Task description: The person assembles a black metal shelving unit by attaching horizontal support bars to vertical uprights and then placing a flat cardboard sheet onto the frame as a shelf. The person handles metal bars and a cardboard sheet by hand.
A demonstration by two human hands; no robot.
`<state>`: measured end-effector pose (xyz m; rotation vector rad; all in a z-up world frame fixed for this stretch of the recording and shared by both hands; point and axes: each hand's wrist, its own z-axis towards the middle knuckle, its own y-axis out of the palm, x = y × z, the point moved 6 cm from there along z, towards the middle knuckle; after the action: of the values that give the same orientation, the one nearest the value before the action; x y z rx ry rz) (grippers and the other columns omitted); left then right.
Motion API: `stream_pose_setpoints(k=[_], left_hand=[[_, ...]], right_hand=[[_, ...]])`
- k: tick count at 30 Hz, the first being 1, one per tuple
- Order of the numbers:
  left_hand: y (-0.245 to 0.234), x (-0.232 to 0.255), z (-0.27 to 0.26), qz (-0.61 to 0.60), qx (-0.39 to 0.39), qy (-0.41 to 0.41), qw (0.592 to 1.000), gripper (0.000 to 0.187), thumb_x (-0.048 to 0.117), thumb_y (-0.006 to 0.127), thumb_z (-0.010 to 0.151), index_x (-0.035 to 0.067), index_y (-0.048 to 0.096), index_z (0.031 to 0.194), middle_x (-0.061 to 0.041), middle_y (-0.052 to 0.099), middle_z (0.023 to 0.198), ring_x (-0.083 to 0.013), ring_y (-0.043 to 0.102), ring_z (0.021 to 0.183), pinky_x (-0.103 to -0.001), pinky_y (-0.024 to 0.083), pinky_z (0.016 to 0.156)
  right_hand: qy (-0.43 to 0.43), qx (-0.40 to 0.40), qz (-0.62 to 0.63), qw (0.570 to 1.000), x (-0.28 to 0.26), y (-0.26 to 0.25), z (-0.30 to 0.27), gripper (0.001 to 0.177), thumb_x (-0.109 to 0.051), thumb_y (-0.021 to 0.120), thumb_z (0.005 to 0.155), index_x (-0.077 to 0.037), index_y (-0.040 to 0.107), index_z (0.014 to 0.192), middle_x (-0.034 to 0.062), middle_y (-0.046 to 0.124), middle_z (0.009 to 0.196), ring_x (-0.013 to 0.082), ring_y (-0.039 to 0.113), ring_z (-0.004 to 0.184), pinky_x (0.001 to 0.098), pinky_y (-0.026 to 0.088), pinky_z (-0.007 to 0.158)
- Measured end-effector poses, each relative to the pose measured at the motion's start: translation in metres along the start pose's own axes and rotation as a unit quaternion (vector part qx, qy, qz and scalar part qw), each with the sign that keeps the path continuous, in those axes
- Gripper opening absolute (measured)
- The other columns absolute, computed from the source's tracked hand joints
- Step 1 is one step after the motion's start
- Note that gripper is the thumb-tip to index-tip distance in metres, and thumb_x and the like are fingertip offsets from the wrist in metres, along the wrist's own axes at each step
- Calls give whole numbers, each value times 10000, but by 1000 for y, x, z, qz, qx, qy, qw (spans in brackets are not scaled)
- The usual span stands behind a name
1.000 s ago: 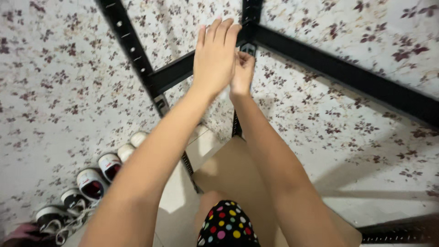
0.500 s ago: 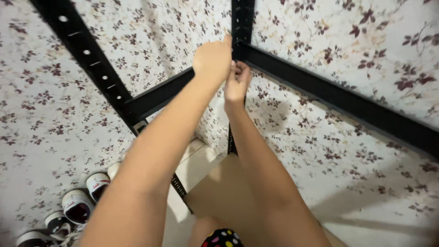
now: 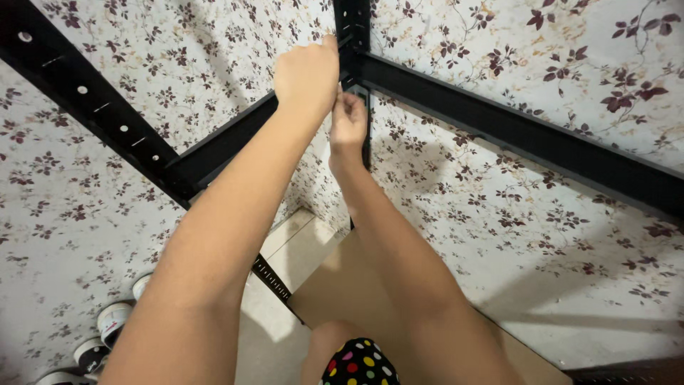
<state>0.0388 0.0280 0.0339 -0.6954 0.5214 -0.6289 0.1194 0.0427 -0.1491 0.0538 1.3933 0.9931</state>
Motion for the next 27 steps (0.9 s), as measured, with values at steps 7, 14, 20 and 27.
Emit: stream_pose_setpoints(k=[7, 14, 20, 27], left_hand=[[8, 2, 5, -4, -4, 9, 1000, 241, 186, 718, 836, 28, 646, 1002, -147, 746, 793, -324, 747, 757, -429, 581, 619], [11, 0, 6, 11, -14, -1, 1000, 149, 141, 717, 794, 43, 706, 906, -165, 742, 783, -331, 749, 752, -427, 588, 621], [11, -1, 6, -8, -12, -3, 1000, 118, 173, 729, 814, 56, 746, 825, -175, 741, 779, -346, 747, 743, -435, 588, 631], [11, -1, 5, 19, -25, 6, 999, 106, 141, 732, 748, 56, 753, 808, -176, 737, 768, -335, 749, 744, -413, 591, 631]], right_hand=[[179, -62, 160, 969, -20, 28, 7, 221, -327, 588, 1028, -135, 667, 1102, 0, 707, 954, 120, 642, 836, 340, 514, 714], [219, -109, 169, 955, -9, 29, 13, 223, -322, 515, 1061, -163, 671, 1061, -5, 687, 937, 155, 621, 843, 383, 512, 710], [228, -123, 169, 951, -3, 27, 19, 230, -291, 495, 1068, -158, 681, 1054, 0, 684, 941, 171, 616, 834, 412, 528, 710], [218, -119, 164, 955, 3, 28, 20, 232, -255, 449, 1081, -166, 663, 1091, 5, 679, 973, 172, 623, 841, 399, 514, 683]])
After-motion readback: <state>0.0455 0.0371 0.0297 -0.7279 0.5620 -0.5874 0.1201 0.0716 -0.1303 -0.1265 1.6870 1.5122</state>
